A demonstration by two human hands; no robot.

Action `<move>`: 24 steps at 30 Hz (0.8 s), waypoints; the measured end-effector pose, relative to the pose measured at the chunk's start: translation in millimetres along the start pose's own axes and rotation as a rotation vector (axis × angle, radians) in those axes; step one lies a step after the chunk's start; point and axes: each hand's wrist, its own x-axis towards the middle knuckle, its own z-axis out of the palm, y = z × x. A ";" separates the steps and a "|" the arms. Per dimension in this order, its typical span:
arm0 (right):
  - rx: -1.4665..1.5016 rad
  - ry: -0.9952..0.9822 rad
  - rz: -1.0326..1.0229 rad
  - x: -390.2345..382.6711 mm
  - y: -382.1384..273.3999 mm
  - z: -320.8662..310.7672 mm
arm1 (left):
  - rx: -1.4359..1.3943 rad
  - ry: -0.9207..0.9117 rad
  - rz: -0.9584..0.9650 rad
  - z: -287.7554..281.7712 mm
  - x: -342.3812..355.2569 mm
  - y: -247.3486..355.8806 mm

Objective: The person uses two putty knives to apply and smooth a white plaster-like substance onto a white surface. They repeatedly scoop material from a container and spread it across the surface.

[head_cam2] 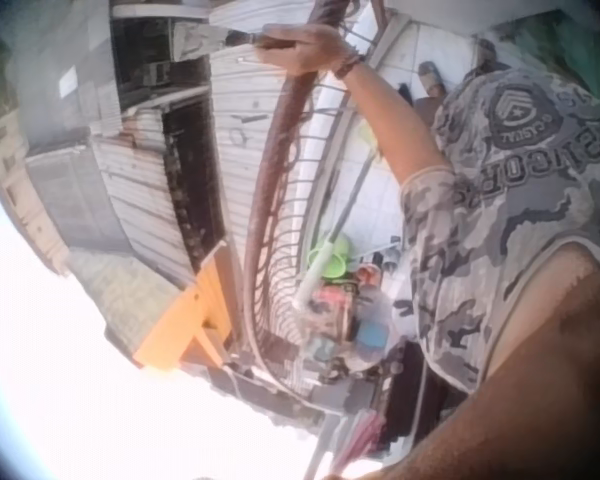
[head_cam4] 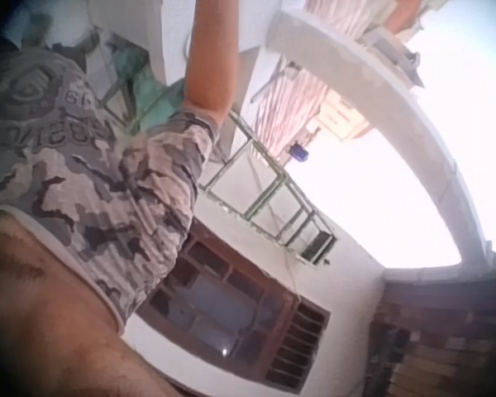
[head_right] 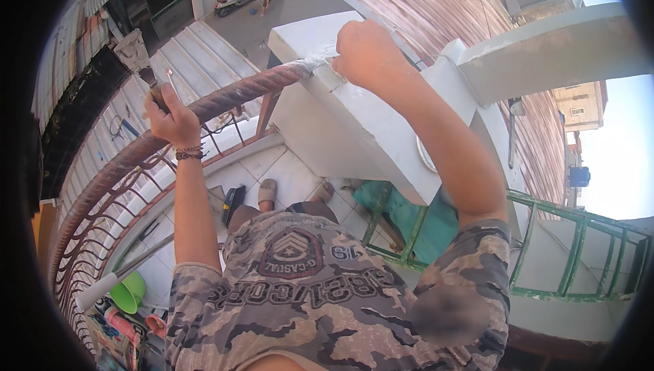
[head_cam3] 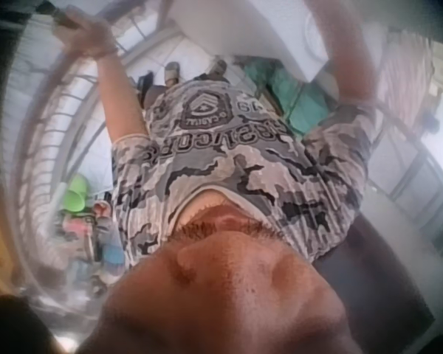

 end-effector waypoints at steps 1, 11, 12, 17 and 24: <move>-0.013 0.010 -0.058 -2.9 -1.3 4.1 | -0.001 -0.012 -0.022 -1.0 -0.2 1.8; 0.645 0.036 0.081 -47.0 30.7 -26.3 | -0.075 -0.080 -0.190 -9.9 7.5 -8.8; 0.781 0.037 0.110 -51.1 47.5 -24.1 | -0.147 -0.145 -0.262 -14.0 9.6 -7.7; 1.906 0.225 -0.071 -87.4 96.7 59.2 | -0.364 -0.525 -0.514 -50.7 12.3 42.2; 2.265 -0.198 -0.267 -126.7 31.1 130.1 | -0.281 -0.965 -0.362 -97.0 13.0 104.7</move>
